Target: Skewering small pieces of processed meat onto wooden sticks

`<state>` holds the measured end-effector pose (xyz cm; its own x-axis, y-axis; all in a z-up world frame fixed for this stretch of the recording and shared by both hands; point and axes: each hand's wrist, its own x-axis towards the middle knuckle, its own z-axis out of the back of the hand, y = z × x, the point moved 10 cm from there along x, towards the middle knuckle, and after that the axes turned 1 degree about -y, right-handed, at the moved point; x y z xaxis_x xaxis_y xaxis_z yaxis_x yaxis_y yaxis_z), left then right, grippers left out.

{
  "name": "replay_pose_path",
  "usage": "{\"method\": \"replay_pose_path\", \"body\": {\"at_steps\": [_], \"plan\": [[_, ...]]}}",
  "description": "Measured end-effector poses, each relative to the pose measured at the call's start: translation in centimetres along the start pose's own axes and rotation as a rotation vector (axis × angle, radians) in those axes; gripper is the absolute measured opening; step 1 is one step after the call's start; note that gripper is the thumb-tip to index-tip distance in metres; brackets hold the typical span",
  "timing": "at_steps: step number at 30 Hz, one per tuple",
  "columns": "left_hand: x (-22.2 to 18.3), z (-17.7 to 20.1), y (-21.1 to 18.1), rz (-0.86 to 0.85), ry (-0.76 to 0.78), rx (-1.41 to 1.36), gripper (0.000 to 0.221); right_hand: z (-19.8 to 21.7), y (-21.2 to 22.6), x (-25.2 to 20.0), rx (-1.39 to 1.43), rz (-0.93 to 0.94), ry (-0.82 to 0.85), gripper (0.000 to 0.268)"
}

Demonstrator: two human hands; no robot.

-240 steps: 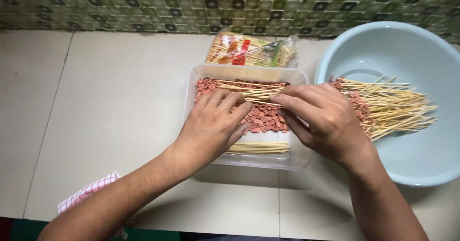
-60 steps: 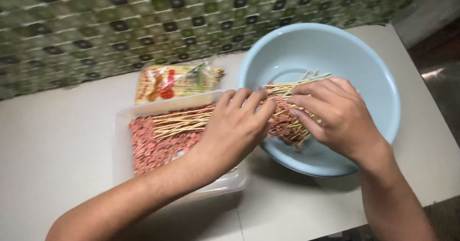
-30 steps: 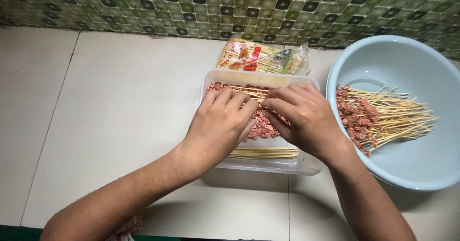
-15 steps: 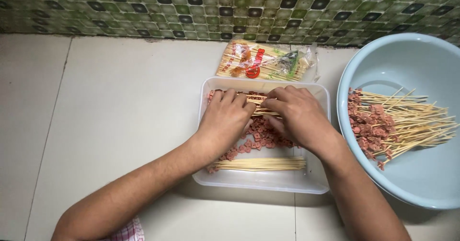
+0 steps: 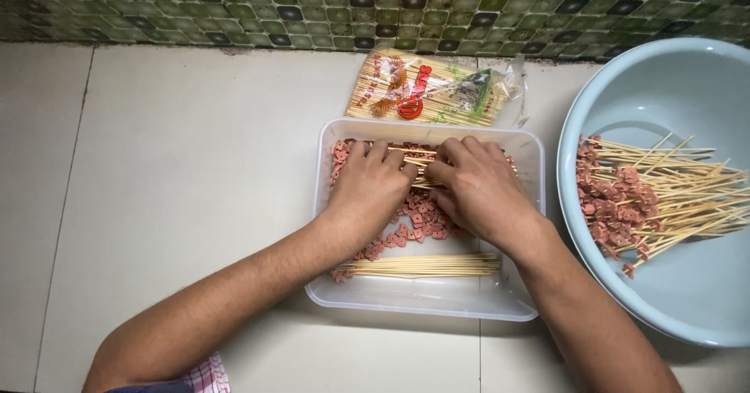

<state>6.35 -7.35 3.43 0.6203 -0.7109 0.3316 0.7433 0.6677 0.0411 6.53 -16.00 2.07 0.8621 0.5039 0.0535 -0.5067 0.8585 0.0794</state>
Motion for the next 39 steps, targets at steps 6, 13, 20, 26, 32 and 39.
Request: {"method": "replay_pose_path", "body": {"at_steps": [6, 13, 20, 26, 32, 39], "plan": [[-0.2, -1.1, 0.1, 0.002, -0.011, 0.001, 0.008, -0.1, 0.1, 0.0, -0.037, -0.003, -0.008, 0.027], [-0.4, -1.8, 0.2, 0.019, 0.049, 0.002, 0.01, -0.5, -0.3, -0.2, -0.049, -0.008, -0.031, 0.026], [-0.4, -1.7, 0.2, 0.031, 0.076, -0.014, 0.012, 0.2, -0.2, -0.4, -0.067, -0.017, -0.095, 0.013], [-0.8, -0.8, 0.4, 0.038, 0.056, -0.046, 0.01, 1.5, 0.1, -0.5, -0.023, -0.002, -0.151, 0.011], [-1.5, -0.2, 1.0, 0.061, 0.039, -0.039, 0.01, 2.5, 0.6, -0.7, 0.001, 0.022, -0.199, 0.012], [-1.9, 2.0, 1.2, 0.064, 0.003, -0.022, 0.007, 4.5, 1.1, -1.6, 0.145, 0.021, -0.195, 0.01]]}}
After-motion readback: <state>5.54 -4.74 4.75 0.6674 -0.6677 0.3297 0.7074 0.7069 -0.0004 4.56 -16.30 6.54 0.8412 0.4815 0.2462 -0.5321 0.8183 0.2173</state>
